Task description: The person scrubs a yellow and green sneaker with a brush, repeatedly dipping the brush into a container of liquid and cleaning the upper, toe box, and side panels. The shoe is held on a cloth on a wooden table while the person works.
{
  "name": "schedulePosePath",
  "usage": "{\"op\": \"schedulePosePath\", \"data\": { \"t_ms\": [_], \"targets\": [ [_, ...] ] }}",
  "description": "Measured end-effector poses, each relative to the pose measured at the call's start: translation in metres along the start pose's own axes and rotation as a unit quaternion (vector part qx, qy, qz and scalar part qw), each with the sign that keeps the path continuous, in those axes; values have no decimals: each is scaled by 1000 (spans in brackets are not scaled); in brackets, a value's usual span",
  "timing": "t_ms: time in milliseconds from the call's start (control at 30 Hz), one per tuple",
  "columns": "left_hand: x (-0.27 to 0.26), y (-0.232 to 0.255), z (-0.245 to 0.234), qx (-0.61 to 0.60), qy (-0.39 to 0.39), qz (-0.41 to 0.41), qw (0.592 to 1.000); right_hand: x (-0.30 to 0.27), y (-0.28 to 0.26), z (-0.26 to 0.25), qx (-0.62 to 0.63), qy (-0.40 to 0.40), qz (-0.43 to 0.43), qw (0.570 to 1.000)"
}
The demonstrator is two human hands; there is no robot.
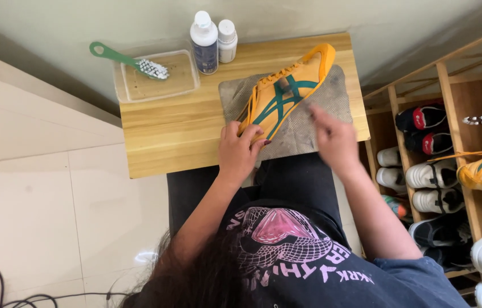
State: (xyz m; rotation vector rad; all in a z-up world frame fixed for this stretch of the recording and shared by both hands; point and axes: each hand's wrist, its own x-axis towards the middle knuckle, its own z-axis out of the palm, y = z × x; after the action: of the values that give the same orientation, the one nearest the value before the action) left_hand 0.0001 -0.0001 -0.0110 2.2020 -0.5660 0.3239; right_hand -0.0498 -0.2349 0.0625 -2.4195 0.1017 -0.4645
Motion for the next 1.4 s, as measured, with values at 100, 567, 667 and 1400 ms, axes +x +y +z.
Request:
{"op": "schedulePosePath", "data": {
  "t_ms": [100, 567, 667, 1400],
  "targets": [
    [1, 2, 0, 15, 8, 10, 1000, 11, -2, -5, 9, 33, -14, 999],
    [1, 5, -4, 6, -4, 13, 1000, 3, -11, -11, -119, -43, 23, 992],
    [3, 5, -7, -13, -9, 0, 1000, -11, -25, 3, -71, -18, -2, 997],
    [10, -15, -38, -217, -34, -131, 967, -43, 9, 24, -26, -15, -54, 998]
  ]
}}
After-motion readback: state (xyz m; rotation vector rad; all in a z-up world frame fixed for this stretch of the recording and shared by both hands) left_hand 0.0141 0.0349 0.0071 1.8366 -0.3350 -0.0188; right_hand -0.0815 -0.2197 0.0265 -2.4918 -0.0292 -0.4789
